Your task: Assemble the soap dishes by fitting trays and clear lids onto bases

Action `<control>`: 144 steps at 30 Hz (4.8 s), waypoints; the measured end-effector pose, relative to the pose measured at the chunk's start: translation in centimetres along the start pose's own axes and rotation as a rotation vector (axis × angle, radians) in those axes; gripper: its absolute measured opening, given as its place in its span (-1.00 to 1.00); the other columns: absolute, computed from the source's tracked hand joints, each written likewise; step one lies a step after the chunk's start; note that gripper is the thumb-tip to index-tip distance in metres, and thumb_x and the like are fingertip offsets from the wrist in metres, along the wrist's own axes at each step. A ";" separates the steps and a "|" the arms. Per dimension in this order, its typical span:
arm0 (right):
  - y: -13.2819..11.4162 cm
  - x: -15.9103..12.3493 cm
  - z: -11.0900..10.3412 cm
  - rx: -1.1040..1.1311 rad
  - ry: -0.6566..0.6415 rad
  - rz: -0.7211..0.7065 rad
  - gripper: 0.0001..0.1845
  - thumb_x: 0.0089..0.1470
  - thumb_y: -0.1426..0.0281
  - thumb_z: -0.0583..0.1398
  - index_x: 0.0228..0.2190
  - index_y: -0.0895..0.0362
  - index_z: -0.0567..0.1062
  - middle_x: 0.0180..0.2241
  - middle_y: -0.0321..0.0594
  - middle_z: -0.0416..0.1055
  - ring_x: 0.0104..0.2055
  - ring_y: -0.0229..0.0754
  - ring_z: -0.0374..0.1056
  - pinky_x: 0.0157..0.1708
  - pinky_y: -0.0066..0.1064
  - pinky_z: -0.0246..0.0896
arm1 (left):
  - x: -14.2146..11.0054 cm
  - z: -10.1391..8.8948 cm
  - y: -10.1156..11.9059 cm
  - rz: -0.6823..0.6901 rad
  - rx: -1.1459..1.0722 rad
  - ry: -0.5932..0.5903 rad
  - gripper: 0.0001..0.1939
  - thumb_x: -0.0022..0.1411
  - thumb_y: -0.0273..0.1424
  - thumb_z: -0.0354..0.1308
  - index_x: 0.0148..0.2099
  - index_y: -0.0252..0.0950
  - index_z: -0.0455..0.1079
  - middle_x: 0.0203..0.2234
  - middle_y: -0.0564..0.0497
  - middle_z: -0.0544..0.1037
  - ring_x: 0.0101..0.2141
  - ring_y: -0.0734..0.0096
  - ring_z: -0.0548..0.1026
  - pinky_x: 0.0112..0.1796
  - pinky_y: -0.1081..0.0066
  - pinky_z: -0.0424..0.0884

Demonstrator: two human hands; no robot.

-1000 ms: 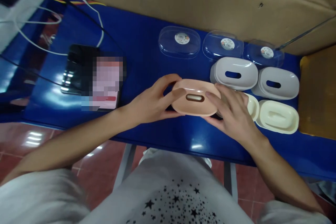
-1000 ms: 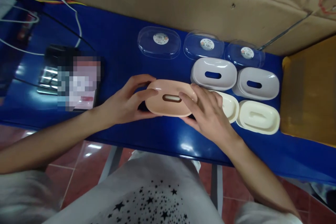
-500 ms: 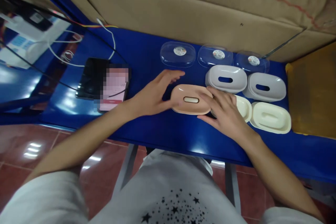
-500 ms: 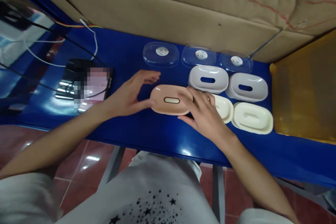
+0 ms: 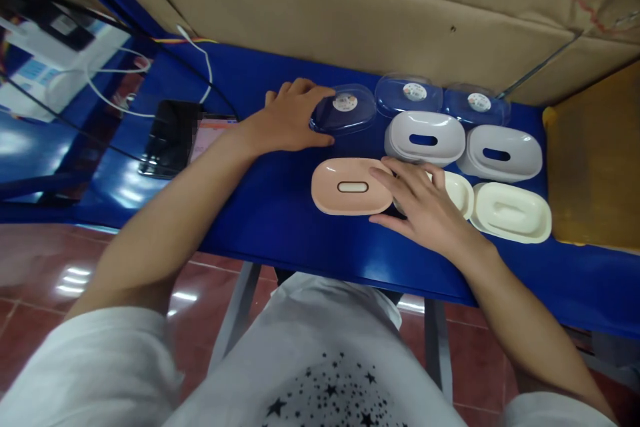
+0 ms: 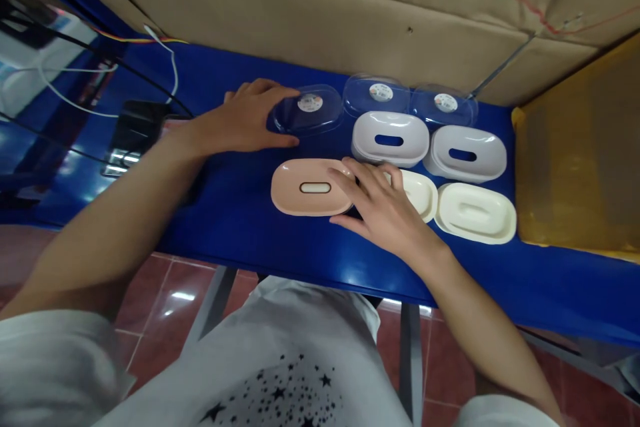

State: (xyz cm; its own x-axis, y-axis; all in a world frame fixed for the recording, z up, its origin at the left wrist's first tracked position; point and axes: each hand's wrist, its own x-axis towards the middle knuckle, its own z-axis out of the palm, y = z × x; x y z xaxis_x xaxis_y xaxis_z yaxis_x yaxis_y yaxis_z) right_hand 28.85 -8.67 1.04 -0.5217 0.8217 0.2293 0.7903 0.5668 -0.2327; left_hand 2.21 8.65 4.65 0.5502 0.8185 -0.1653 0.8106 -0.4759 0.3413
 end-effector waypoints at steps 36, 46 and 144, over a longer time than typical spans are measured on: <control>-0.7 -0.4 -1.9 0.038 -0.092 0.088 -0.06 0.35 0.06 0.32 0.54 -0.19 0.01 0.44 -0.02 0.33 0.41 0.32 0.34 0.33 0.23 0.25 | -8.9 3.2 -1.0 0.472 -0.410 -0.003 -0.43 0.33 -0.11 0.40 0.31 0.06 0.35 0.34 -0.09 0.35 0.18 -0.05 0.55 0.07 0.05 0.64; 0.5 0.2 -1.3 0.088 0.005 0.109 0.01 0.35 0.03 0.32 0.57 -0.11 -0.04 0.46 0.07 0.27 0.47 0.36 0.25 0.37 0.28 0.23 | -7.6 3.6 -0.8 0.418 -0.432 0.001 -0.32 0.36 -0.14 0.39 0.43 0.07 0.26 0.49 -0.04 0.28 0.45 -0.10 0.33 0.38 -0.13 0.38; 5.9 -1.6 -2.8 -0.215 -0.037 0.507 -0.01 0.32 -0.09 0.24 0.55 -0.09 -0.03 0.62 0.11 -0.13 0.62 0.42 -0.12 0.43 0.46 -0.17 | -6.5 6.1 0.0 0.555 -0.066 0.220 -0.40 0.40 -0.16 0.30 0.38 -0.17 0.30 0.36 -0.26 0.47 0.36 -0.24 0.42 0.44 -0.49 -0.08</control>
State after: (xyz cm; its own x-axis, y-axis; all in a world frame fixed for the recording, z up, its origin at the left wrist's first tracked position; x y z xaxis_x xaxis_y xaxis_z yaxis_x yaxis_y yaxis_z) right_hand 35.20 -6.80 1.96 -0.0668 0.9923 0.1047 0.9913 0.0779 -0.1063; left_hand -0.09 1.38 0.11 0.8275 0.5039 0.2476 0.3956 -0.8363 0.3798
